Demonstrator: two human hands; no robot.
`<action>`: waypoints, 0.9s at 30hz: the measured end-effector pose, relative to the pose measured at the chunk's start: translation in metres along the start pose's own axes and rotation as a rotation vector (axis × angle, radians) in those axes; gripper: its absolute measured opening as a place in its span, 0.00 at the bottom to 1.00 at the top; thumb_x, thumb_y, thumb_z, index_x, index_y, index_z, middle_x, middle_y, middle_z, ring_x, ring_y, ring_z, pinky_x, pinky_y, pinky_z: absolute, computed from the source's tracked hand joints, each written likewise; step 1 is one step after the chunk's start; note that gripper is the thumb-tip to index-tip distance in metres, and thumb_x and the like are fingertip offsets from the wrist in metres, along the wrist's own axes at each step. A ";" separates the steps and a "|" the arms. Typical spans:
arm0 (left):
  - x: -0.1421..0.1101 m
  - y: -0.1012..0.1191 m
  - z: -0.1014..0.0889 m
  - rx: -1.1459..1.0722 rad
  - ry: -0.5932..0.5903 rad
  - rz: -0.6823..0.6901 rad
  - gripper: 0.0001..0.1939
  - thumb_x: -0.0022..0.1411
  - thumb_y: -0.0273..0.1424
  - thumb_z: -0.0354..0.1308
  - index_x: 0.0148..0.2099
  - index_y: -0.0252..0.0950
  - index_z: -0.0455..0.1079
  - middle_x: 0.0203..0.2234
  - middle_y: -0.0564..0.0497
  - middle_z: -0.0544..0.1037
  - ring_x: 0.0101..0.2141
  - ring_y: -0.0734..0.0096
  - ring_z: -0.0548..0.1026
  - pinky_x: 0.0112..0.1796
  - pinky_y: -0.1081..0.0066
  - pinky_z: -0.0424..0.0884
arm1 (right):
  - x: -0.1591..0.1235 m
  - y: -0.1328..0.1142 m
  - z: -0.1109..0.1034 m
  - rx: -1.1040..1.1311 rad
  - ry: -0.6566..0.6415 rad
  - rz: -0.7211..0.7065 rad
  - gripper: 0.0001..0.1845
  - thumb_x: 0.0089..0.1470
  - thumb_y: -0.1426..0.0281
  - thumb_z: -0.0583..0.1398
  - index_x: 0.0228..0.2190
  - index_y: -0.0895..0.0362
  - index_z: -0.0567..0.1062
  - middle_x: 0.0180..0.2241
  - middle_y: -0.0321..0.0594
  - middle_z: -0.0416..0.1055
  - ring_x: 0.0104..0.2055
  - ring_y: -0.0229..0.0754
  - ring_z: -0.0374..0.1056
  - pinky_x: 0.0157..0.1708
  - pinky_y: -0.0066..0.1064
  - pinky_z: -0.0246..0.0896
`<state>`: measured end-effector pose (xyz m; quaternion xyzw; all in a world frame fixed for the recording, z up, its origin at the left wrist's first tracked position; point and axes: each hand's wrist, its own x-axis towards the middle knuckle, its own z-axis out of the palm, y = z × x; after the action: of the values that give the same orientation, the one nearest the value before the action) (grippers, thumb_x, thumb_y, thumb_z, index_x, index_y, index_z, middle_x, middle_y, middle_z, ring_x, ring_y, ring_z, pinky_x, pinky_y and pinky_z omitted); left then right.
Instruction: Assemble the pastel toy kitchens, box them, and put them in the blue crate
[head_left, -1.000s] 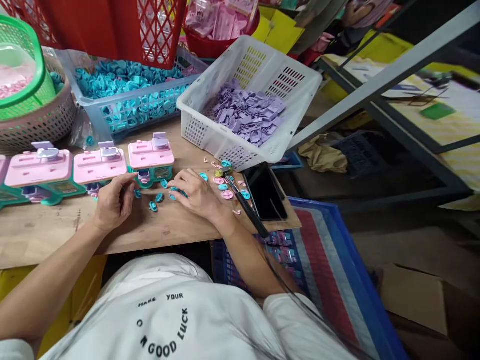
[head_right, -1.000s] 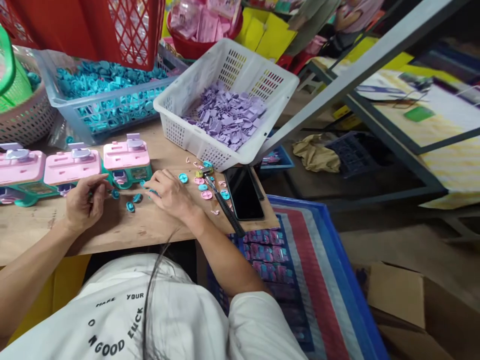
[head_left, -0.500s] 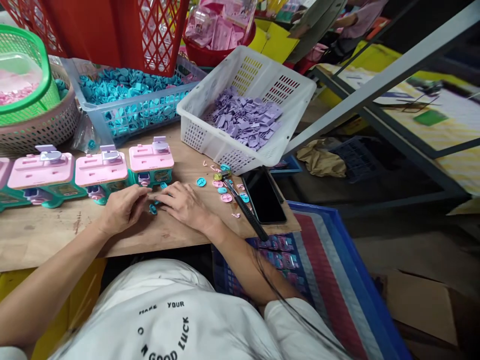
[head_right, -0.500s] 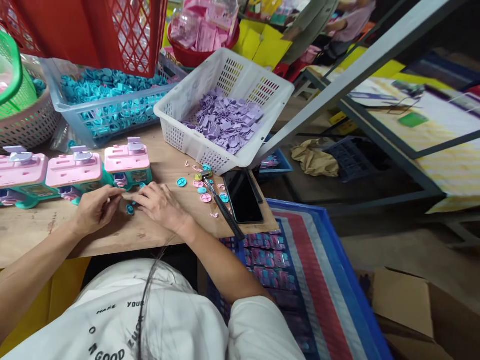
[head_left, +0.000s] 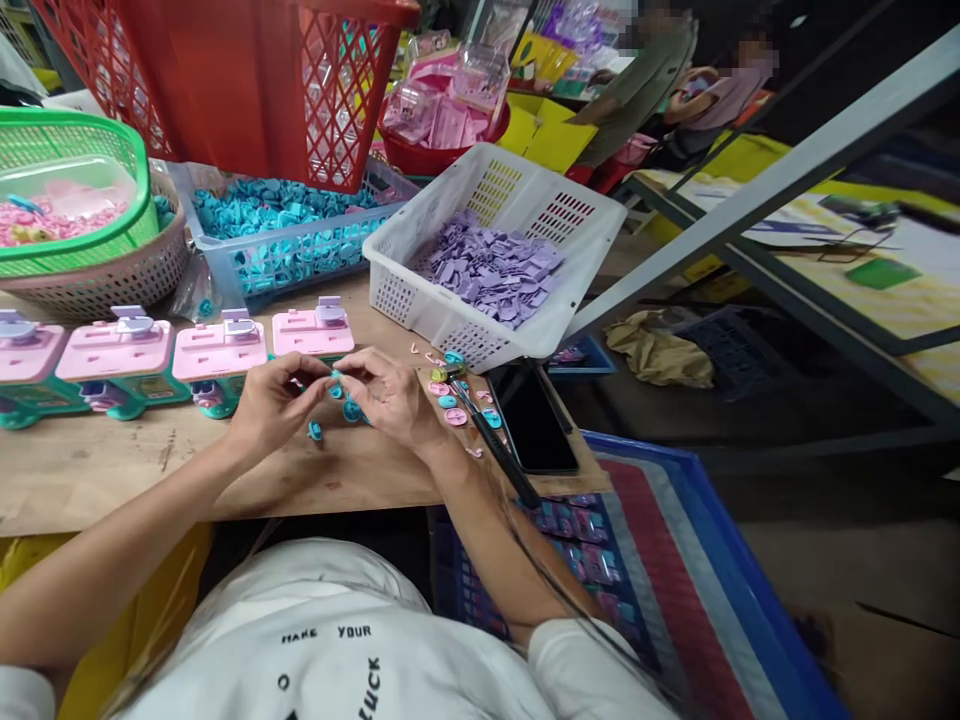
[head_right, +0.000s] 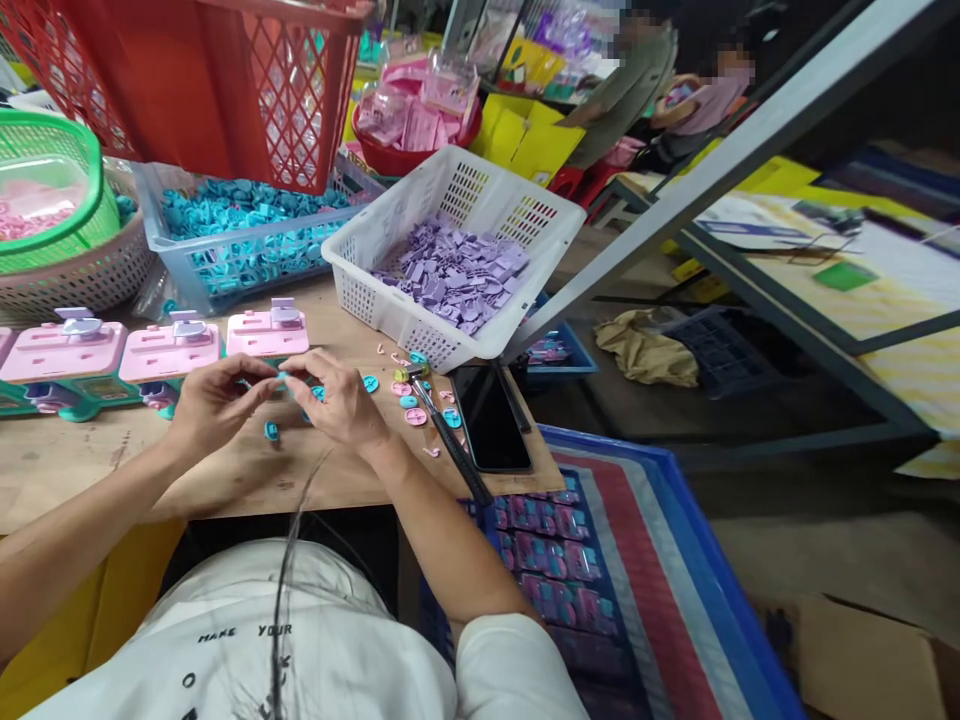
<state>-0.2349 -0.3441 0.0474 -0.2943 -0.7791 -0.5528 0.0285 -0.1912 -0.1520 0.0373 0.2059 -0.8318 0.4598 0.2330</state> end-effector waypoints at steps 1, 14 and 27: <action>0.008 0.004 0.001 -0.021 0.026 -0.028 0.14 0.62 0.40 0.65 0.38 0.33 0.76 0.27 0.49 0.80 0.23 0.74 0.72 0.24 0.75 0.67 | 0.006 0.001 -0.003 -0.014 0.008 -0.040 0.08 0.65 0.67 0.60 0.43 0.54 0.78 0.40 0.41 0.79 0.43 0.42 0.75 0.45 0.34 0.70; 0.056 -0.019 0.002 0.647 0.049 0.222 0.13 0.67 0.34 0.54 0.43 0.34 0.79 0.34 0.46 0.78 0.26 0.70 0.70 0.29 0.70 0.66 | 0.051 0.039 0.007 -0.246 0.021 -0.005 0.08 0.66 0.69 0.60 0.38 0.54 0.81 0.39 0.41 0.79 0.45 0.45 0.71 0.51 0.38 0.64; 0.057 -0.023 0.011 0.779 0.086 0.269 0.14 0.71 0.35 0.53 0.43 0.36 0.79 0.37 0.44 0.76 0.37 0.61 0.74 0.34 0.65 0.67 | 0.049 0.045 0.001 -0.201 0.041 0.033 0.11 0.68 0.67 0.59 0.36 0.55 0.81 0.39 0.41 0.78 0.46 0.44 0.71 0.52 0.36 0.64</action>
<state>-0.2900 -0.3150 0.0451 -0.3373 -0.8828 -0.2198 0.2421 -0.2557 -0.1375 0.0348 0.1583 -0.8721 0.3818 0.2620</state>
